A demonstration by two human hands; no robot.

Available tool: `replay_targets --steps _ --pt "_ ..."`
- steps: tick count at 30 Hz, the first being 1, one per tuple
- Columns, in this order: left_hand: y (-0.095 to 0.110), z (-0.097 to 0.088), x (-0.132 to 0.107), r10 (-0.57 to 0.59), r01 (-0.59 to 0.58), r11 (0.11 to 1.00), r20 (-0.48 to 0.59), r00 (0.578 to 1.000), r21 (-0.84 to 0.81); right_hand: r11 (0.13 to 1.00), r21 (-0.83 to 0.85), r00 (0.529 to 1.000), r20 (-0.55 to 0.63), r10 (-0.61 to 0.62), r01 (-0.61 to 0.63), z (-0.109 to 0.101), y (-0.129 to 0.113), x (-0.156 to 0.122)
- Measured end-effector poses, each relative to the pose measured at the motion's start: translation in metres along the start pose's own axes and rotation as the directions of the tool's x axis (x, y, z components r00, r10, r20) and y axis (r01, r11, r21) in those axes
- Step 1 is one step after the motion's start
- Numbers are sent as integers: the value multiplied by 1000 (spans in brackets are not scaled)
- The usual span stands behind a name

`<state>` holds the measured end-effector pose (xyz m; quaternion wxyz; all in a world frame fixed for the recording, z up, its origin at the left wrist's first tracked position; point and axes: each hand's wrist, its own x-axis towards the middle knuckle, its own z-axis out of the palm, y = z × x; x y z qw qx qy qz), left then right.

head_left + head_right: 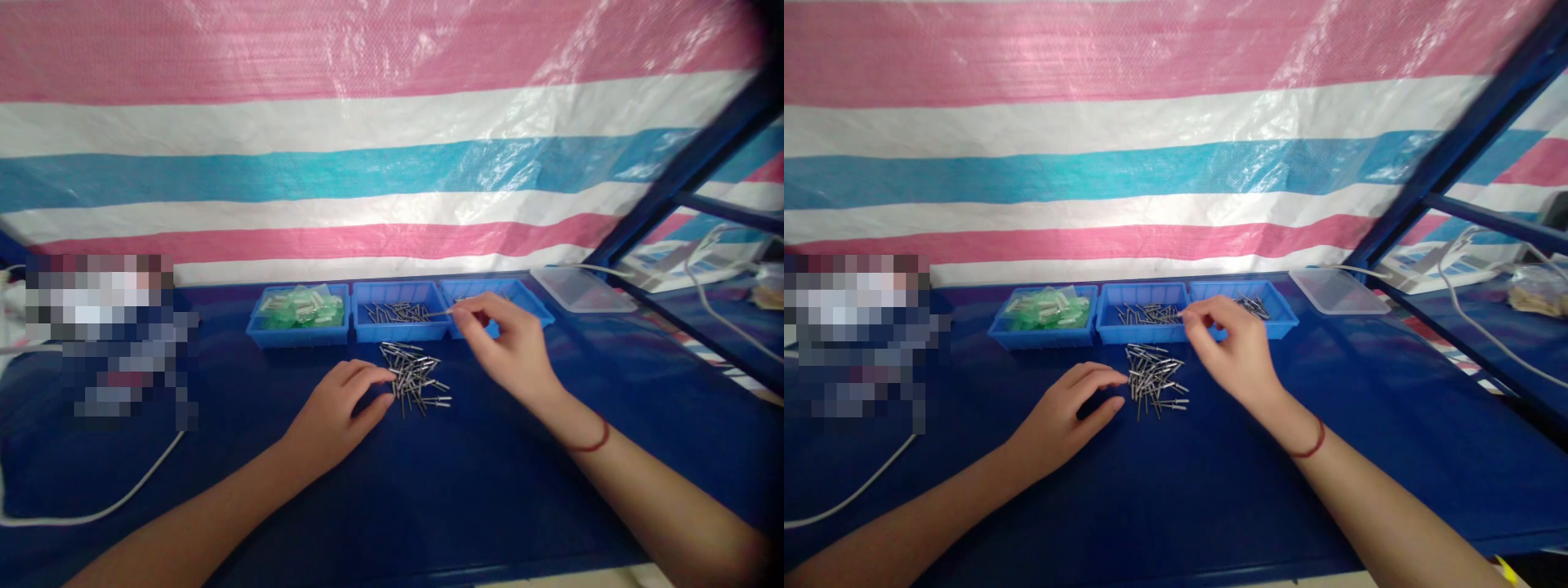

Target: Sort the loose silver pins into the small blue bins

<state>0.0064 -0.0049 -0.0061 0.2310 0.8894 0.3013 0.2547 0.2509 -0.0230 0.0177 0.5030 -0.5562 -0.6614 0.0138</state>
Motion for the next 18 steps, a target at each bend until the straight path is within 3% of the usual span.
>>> replay_targets --steps 3,4,9,14,18 --pt "3 0 -2 134 -147 982 113 985 117 971 -195 979 -173 105 -138 -17 31 16" --pt "5 1 -3 149 -170 974 139 979 148 951 -260 977 -174 124 -167 -21 41 19" --pt "4 8 -7 135 -172 956 164 977 237 866 -495 993 47 108 -70 -24 66 23" --pt "-2 6 -4 88 -117 957 118 989 266 905 -424 999 34 2 12 -17 44 18" --pt "-2 3 -1 36 -69 953 119 992 294 954 -254 980 161 -118 157 -1 14 5"
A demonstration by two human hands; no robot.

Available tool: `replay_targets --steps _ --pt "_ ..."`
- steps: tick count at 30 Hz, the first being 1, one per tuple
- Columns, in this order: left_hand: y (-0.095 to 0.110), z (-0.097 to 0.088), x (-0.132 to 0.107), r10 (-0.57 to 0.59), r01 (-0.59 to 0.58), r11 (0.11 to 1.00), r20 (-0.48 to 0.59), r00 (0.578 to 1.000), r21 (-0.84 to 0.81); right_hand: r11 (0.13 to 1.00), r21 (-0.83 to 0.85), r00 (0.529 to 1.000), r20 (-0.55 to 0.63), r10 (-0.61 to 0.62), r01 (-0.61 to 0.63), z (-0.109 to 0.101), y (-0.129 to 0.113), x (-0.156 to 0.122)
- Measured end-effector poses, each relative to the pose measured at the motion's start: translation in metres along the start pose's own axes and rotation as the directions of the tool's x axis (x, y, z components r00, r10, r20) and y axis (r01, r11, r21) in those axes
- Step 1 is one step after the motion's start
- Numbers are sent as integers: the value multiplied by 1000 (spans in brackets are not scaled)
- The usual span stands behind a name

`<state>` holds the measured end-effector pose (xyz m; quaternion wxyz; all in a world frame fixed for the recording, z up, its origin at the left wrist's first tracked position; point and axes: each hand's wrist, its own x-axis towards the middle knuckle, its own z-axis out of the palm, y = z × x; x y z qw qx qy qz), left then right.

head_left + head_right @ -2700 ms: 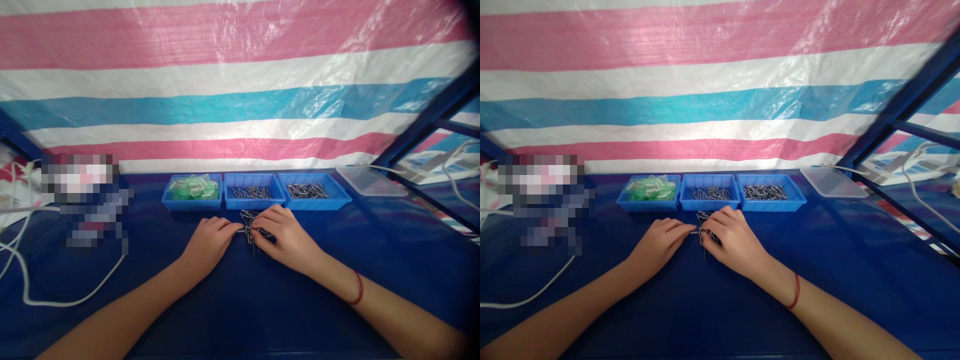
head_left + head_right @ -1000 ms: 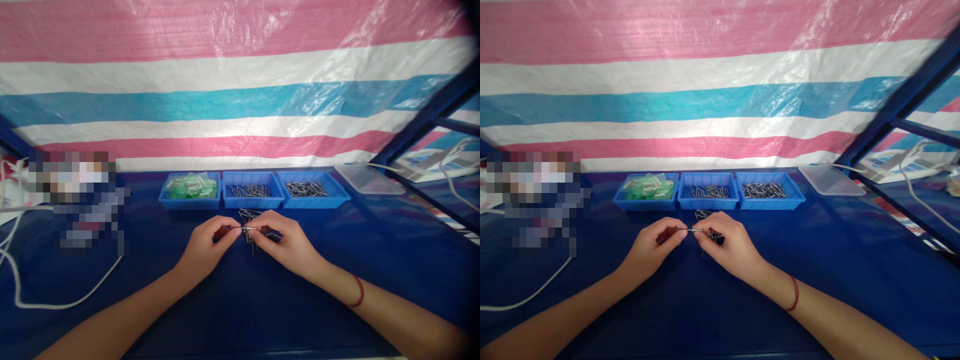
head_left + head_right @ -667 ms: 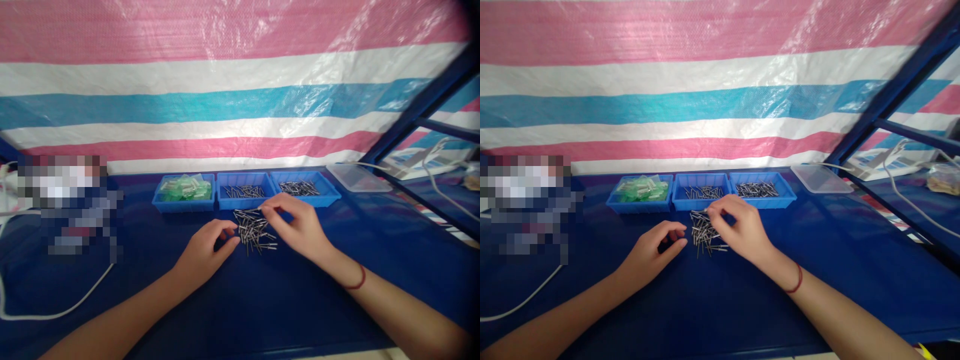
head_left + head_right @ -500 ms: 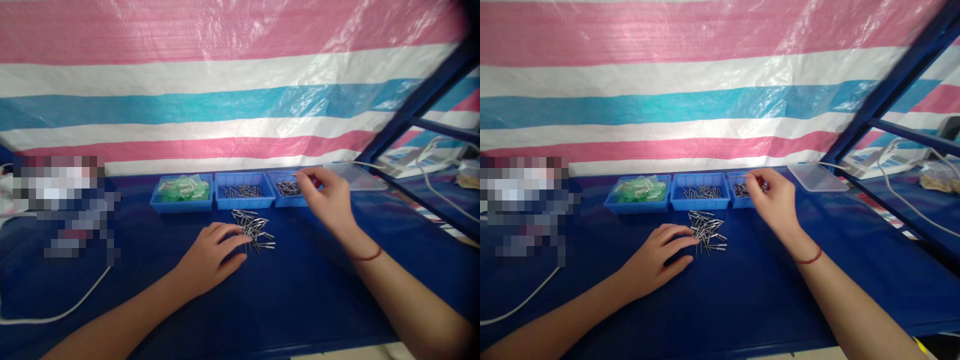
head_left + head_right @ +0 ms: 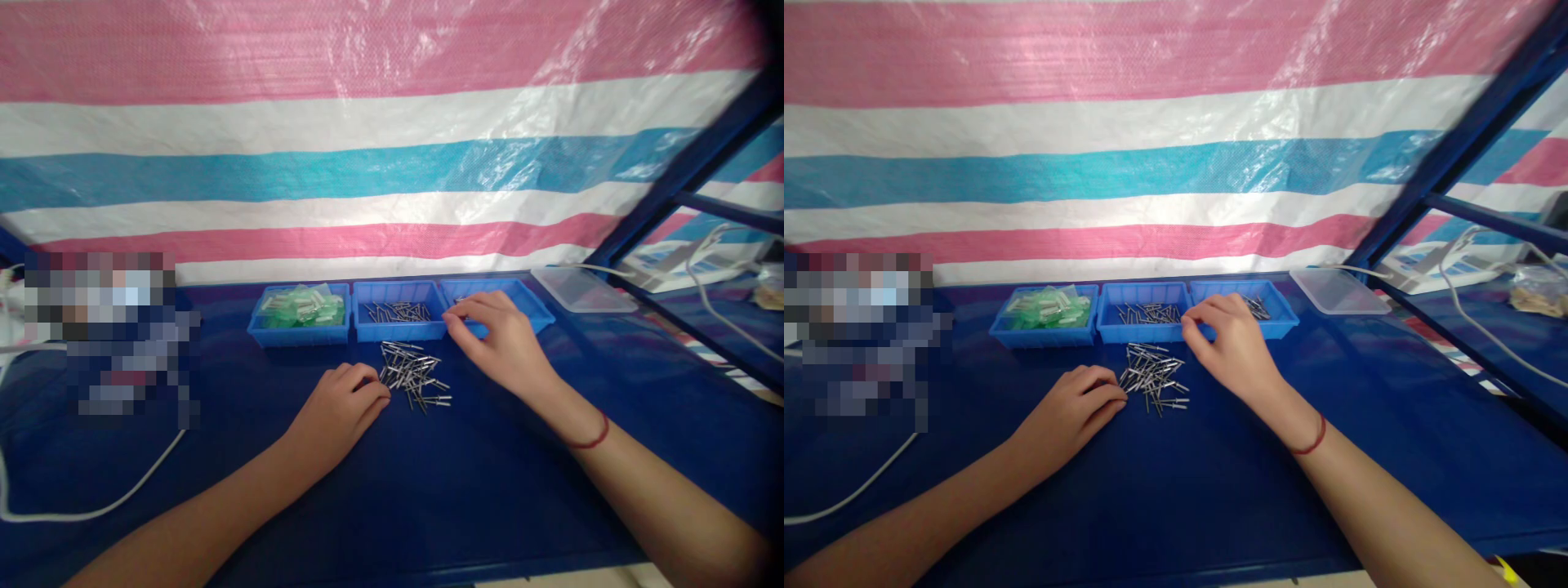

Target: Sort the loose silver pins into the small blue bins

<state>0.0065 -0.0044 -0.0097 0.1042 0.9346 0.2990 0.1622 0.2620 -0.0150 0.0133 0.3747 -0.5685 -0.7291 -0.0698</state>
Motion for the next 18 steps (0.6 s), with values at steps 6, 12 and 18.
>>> replay_targets --steps 6,12,18 --pt "-6 5 0 -9 8 1000 -49 999 -14 965 179 935 266 -234 191 23 -33 -16" --pt "-11 6 2 -135 97 963 -139 981 -252 968 237 942 298 -154 83 30 -39 -22" --pt "-1 -1 4 -207 115 890 -166 964 -440 896 423 954 301 1 -135 28 -48 -23"
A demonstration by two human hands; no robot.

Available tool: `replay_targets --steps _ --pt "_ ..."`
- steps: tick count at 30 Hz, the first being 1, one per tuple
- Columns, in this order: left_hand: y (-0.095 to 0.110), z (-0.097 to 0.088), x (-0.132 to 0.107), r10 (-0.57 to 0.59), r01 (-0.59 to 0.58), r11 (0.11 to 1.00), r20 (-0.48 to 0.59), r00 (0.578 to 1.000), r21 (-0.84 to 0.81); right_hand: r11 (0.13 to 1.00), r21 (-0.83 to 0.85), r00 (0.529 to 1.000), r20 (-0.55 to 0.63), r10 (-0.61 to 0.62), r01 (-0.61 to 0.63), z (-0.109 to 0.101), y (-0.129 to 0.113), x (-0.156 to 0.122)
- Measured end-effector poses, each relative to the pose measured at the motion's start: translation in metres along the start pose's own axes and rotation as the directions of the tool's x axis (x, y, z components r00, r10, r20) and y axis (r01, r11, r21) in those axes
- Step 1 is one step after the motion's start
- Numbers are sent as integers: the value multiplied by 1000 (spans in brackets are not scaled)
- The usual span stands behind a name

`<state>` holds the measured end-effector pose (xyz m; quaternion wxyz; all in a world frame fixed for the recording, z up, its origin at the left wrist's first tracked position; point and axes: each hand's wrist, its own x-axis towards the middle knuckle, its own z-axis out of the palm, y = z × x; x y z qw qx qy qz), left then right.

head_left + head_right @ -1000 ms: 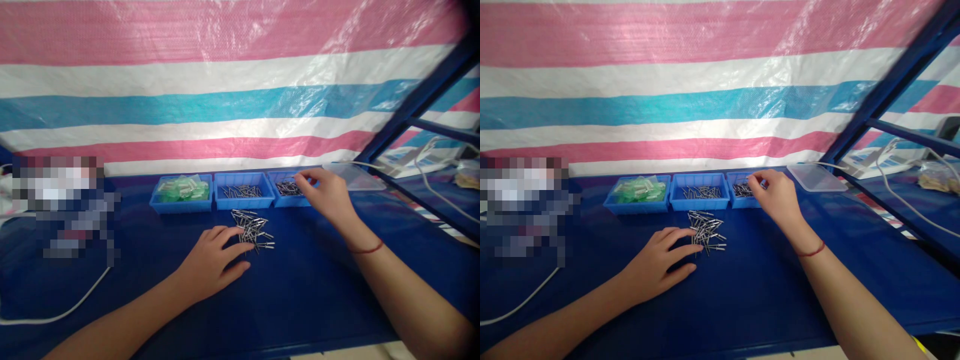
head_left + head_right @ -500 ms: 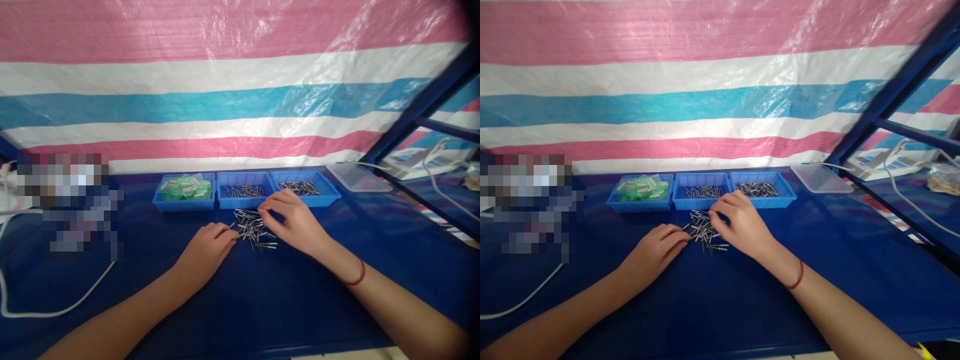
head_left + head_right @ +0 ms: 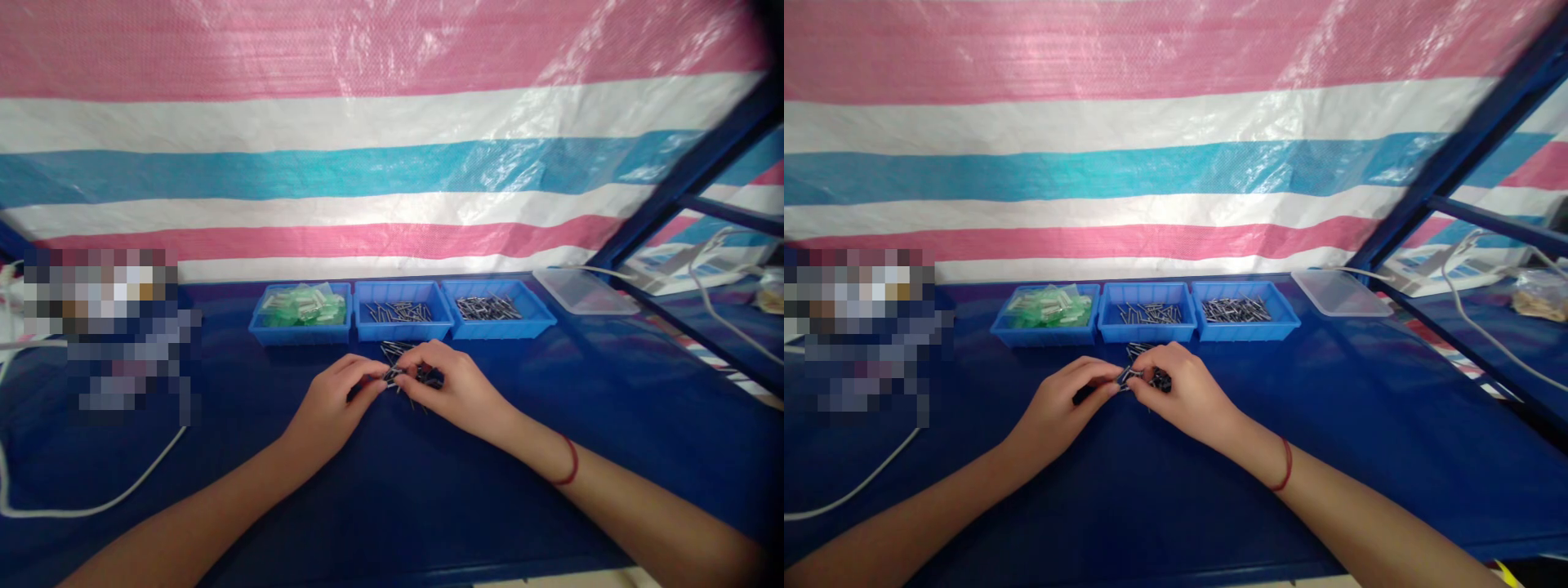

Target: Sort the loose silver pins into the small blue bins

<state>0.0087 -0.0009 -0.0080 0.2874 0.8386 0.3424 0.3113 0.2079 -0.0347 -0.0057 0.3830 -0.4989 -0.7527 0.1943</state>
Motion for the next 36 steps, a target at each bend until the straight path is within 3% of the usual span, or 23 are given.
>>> replay_targets --steps 3,7,14,22,27,31,34,36 --pt "5 2 -2 -13 13 999 1 1000 -39 989 137 999 5 52 -52 4 -4 -2" --pt "6 4 -3 -77 78 995 18 997 -59 980 196 999 -6 42 -40 6 -8 -4" --pt "5 3 -2 -58 56 998 80 995 35 980 200 999 -35 15 -8 2 -13 -5" --pt "6 -1 -3 -50 50 999 7 999 11 979 203 998 -48 41 -30 0 -12 -4" --pt "8 -4 -3 -54 55 998 -9 998 43 994 73 997 -13 -81 82 -4 -11 -1" --pt "2 -3 -3 -8 -1 981 49 999 195 987 -124 972 -196 -126 103 -24 6 6" --pt "-7 -3 -4 32 -76 932 129 991 356 956 -286 903 -424 -71 -59 -51 32 13" --pt "-11 -3 -4 28 -92 905 156 987 415 897 -397 876 -482 -25 -192 -67 50 15"
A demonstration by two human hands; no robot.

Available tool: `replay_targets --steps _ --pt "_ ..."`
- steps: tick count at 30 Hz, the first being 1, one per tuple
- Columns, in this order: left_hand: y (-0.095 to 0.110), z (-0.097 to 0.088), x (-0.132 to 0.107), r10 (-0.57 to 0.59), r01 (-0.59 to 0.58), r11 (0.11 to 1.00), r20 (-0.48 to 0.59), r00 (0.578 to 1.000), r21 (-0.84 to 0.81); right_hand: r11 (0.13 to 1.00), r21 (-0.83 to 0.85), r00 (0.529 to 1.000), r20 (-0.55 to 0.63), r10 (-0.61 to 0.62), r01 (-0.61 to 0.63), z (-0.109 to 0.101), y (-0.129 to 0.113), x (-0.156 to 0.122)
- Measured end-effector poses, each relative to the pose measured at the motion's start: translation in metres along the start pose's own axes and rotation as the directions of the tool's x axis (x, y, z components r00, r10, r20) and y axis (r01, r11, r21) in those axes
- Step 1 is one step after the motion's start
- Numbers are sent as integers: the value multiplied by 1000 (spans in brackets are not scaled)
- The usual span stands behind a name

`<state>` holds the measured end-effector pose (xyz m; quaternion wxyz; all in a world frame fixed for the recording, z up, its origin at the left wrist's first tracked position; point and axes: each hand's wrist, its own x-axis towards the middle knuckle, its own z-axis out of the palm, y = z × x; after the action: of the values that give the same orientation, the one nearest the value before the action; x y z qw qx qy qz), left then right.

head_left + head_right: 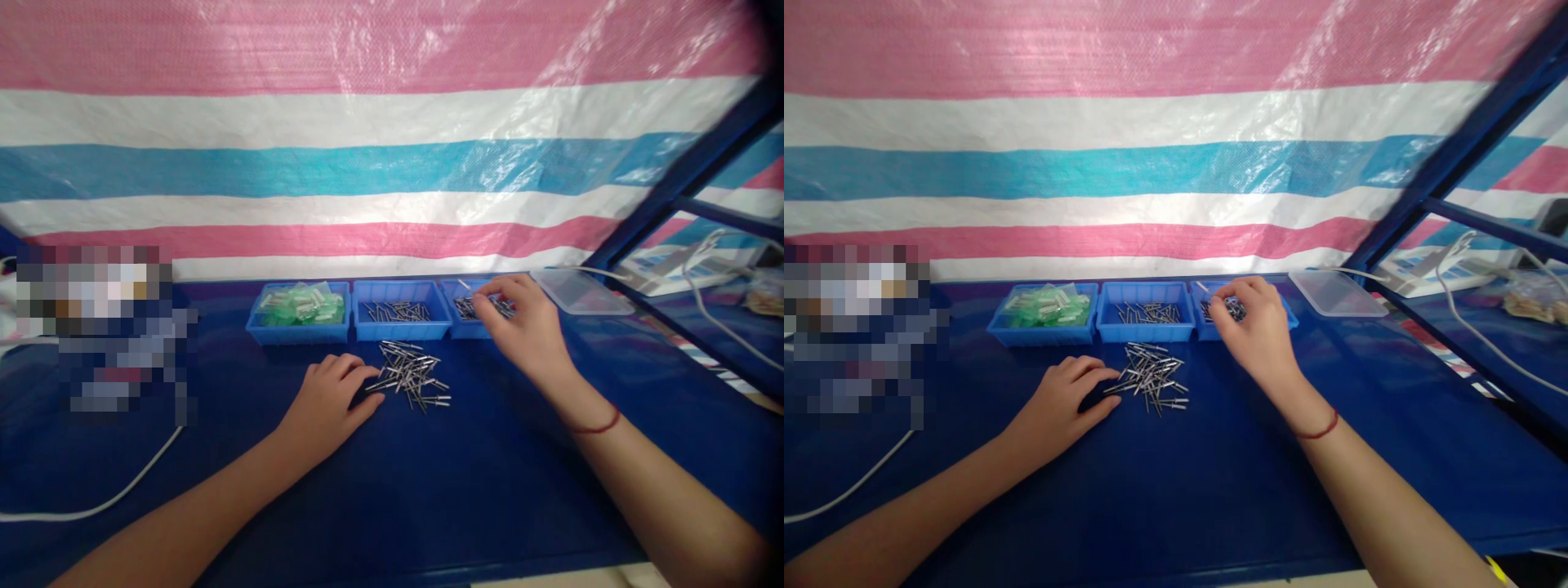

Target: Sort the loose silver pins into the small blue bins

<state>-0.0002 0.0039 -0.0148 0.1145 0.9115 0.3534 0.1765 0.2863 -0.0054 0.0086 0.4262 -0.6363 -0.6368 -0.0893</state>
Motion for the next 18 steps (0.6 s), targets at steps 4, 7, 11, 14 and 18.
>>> replay_targets --steps 4,7,11,14,18 --pt "0 -2 1 8 -9 1000 24 1000 29 970 -243 999 27 36 -29 -1 24 7" --pt "2 -4 3 8 -9 999 31 999 37 975 -221 1000 24 -10 15 1 16 4" --pt "2 -4 4 -11 10 999 23 1000 40 982 -23 978 96 -184 187 5 -19 -9" --pt "2 -2 4 -53 53 998 -1 999 -40 950 168 934 203 -294 263 10 -47 -24" --pt "8 -4 3 -90 80 979 -46 995 -187 905 395 896 327 -301 160 17 -69 -41"
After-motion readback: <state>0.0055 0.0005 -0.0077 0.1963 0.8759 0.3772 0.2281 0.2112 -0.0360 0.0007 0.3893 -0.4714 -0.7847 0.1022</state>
